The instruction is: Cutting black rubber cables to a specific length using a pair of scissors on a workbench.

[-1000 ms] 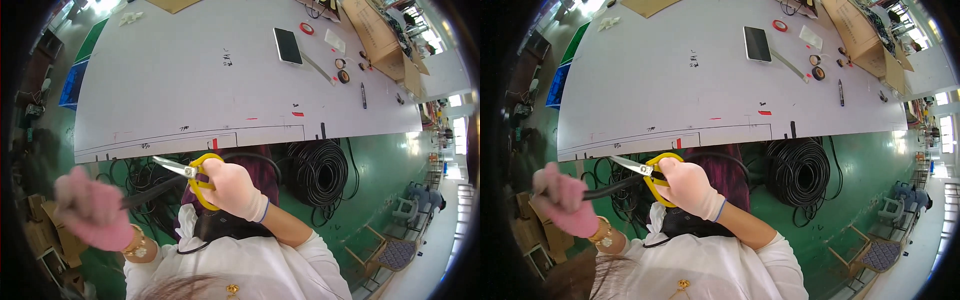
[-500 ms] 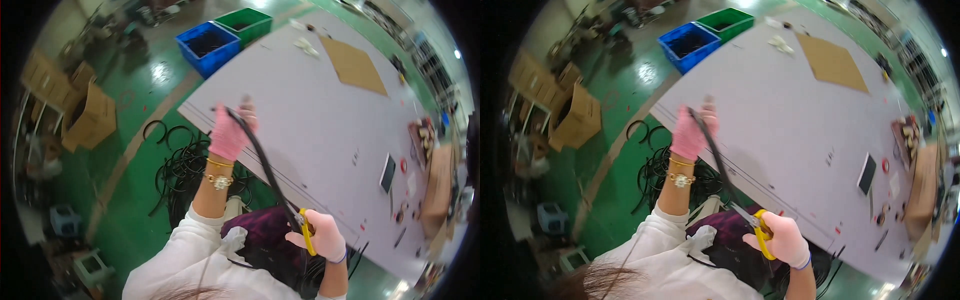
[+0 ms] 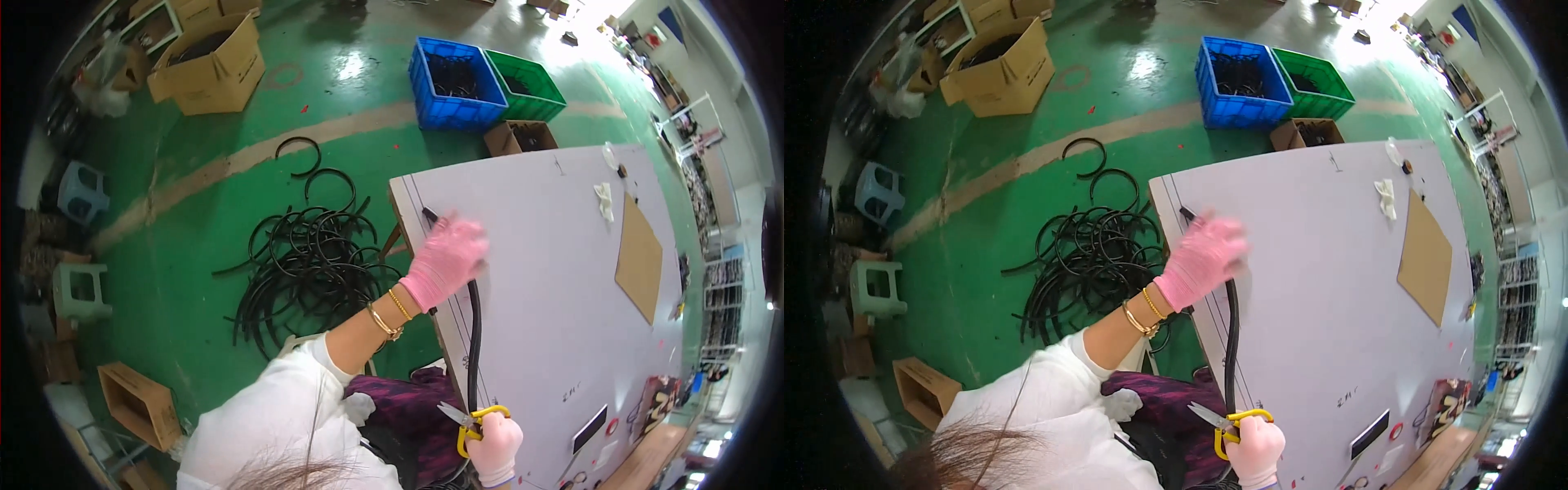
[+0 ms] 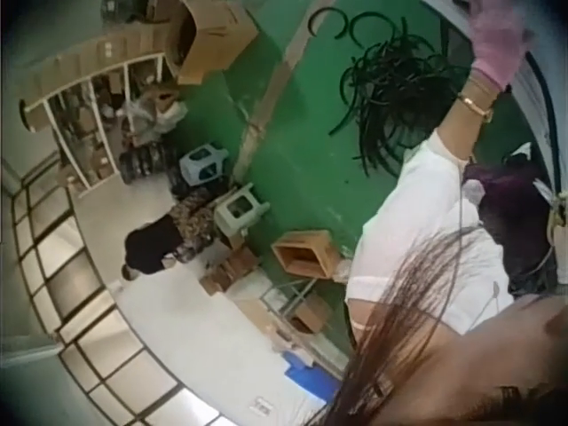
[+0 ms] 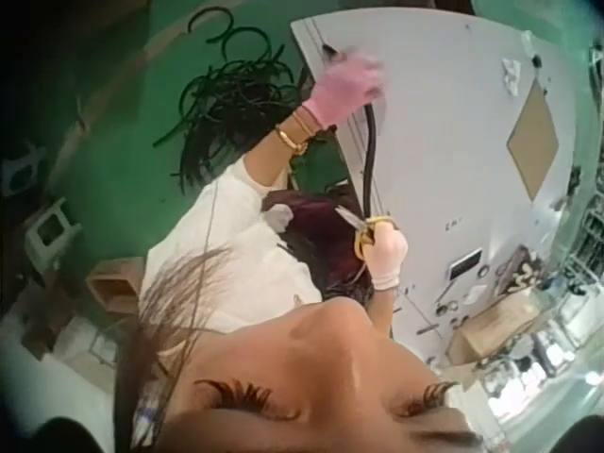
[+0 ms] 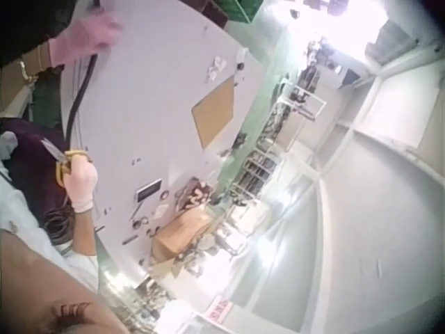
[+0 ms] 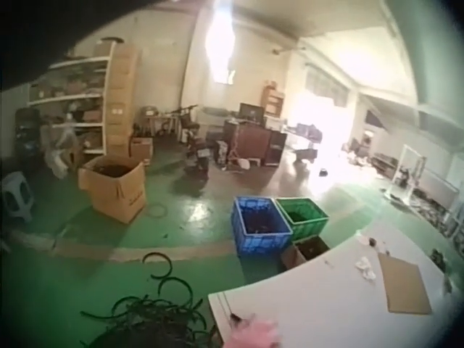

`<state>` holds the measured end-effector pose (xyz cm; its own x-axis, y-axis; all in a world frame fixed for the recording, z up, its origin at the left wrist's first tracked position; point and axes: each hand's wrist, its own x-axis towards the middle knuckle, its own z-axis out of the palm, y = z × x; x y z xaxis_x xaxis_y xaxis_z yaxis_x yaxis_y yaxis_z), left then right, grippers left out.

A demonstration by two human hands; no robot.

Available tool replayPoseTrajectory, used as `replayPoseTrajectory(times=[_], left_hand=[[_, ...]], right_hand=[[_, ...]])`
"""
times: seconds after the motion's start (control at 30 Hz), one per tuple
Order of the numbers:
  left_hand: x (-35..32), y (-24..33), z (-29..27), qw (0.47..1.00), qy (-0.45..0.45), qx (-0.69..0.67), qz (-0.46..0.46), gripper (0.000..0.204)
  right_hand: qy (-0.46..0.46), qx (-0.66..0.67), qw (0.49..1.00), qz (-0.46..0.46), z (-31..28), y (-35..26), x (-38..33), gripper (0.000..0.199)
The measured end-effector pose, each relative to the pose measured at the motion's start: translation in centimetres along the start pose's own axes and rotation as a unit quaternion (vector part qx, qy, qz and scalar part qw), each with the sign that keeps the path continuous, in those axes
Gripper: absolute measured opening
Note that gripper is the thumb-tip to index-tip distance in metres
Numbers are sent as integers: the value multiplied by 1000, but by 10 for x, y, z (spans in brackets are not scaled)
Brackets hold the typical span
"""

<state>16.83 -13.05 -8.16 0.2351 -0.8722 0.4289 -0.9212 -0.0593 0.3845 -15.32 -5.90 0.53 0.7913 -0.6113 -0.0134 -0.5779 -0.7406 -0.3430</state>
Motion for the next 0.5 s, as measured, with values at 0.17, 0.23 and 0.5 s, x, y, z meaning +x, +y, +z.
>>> replayPoseTrajectory(times=[0.17, 0.23, 0.5], left_hand=[[18, -23, -23, 985, -128, -112, 31, 34], [21, -36, -28, 982, -135, -129, 39, 41], [27, -65, -28, 991, -43, -113, 62, 46]], right_hand=[[6, -30, 998, -63, -9, 3, 21, 20], [13, -9, 994, -106, -11, 1, 32, 14], [-30, 123, 986, 105, 10, 29, 41, 23]])
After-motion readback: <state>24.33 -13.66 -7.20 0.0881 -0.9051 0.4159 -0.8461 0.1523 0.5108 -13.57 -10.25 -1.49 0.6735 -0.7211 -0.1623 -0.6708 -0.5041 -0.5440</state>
